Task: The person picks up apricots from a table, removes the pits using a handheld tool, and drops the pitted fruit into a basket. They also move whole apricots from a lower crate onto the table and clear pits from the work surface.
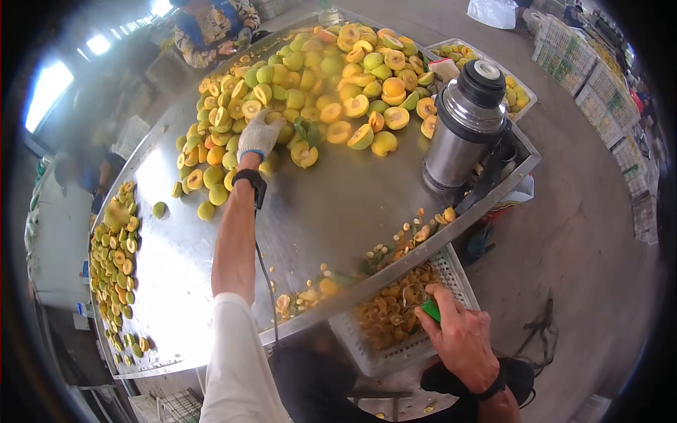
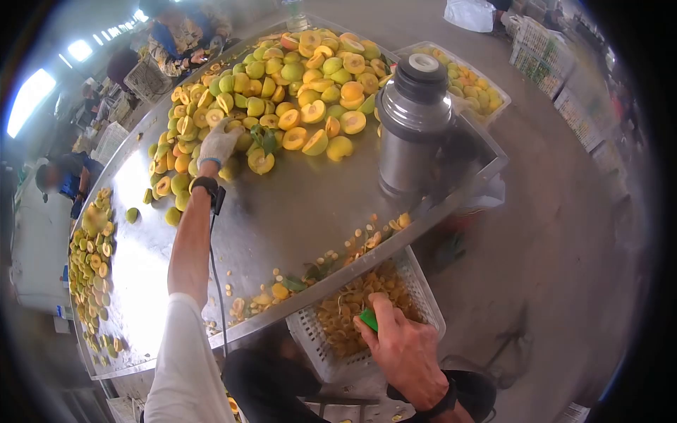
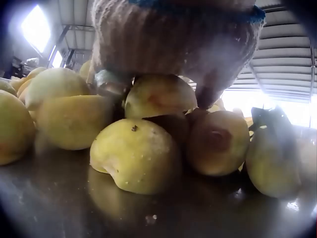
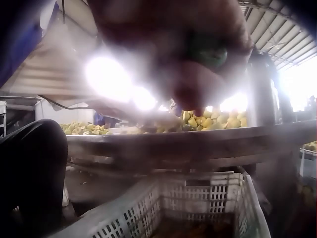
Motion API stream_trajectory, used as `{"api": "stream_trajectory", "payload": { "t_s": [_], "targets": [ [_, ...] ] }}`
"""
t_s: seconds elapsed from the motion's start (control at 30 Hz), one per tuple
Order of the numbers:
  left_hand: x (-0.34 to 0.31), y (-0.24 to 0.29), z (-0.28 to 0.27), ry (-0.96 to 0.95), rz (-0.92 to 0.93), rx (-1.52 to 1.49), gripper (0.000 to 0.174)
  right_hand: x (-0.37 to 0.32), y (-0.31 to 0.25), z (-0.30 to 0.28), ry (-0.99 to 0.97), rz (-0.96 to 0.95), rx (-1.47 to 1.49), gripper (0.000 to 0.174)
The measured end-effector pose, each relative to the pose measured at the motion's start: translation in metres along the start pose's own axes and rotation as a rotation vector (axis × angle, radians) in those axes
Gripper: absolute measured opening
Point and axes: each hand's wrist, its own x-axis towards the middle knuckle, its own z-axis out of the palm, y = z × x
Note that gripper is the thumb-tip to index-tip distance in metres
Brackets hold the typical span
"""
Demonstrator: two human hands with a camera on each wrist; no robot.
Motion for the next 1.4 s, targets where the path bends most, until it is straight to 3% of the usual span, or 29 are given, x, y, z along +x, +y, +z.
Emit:
{"api": "stream_trajectory", "payload": {
  "t_s": [0.03,0.1,0.2,0.23,0.3,0.4,0.53,0.77,0.9,0.93,1.13,1.23,1.3,1.4],
  "targets": [
    [-0.010,0.007,0.006,0.060,0.070,0.026,0.063,0.000,-0.001,0.001,0.025,-0.019,0.010,0.036],
    [-0.041,0.021,0.006,-0.005,0.000,-0.029,0.058,-0.003,-0.003,-0.002,0.039,-0.048,0.022,0.035],
    [-0.087,0.038,0.001,-0.035,0.131,-0.124,0.048,-0.009,-0.003,-0.008,0.050,-0.050,0.019,0.034],
    [-0.107,0.050,-0.006,-0.089,0.094,-0.121,0.048,-0.012,-0.003,-0.009,0.058,-0.051,0.016,0.033],
    [-0.139,0.043,0.005,0.029,0.286,-0.081,0.050,-0.018,-0.005,-0.010,0.079,-0.065,0.034,0.030],
    [-0.190,0.055,-0.011,-0.205,0.253,-0.193,0.048,-0.028,-0.011,-0.015,0.100,-0.083,0.070,0.026],
    [-0.242,0.091,-0.055,-0.274,0.082,-0.443,0.040,-0.041,-0.020,-0.019,0.078,-0.080,0.095,0.028],
    [-0.327,0.140,-0.120,-0.576,-0.129,-1.303,0.054,-0.062,-0.044,-0.025,0.101,-0.158,0.264,0.029],
    [-0.386,0.182,-0.137,-0.475,-0.143,-1.326,0.056,-0.071,-0.051,-0.019,0.196,-0.223,0.293,0.029],
    [-0.395,0.192,-0.141,-0.510,-0.246,-1.483,0.057,-0.073,-0.050,-0.015,0.234,-0.252,0.288,0.028],
    [-0.422,0.202,-0.134,-0.605,-0.126,-1.464,0.054,-0.074,-0.047,-0.019,0.222,-0.221,0.261,0.028],
    [-0.422,0.209,-0.121,-0.511,-0.222,-1.594,0.054,-0.072,-0.043,-0.019,0.225,-0.205,0.264,0.027],
    [-0.419,0.199,-0.133,-0.427,-0.095,-1.349,0.051,-0.069,-0.042,-0.019,0.238,-0.209,0.245,0.026],
    [-0.419,0.162,-0.177,-0.363,-0.076,-1.017,0.046,-0.061,-0.039,-0.022,0.268,-0.197,0.183,0.025]
  ]
}}
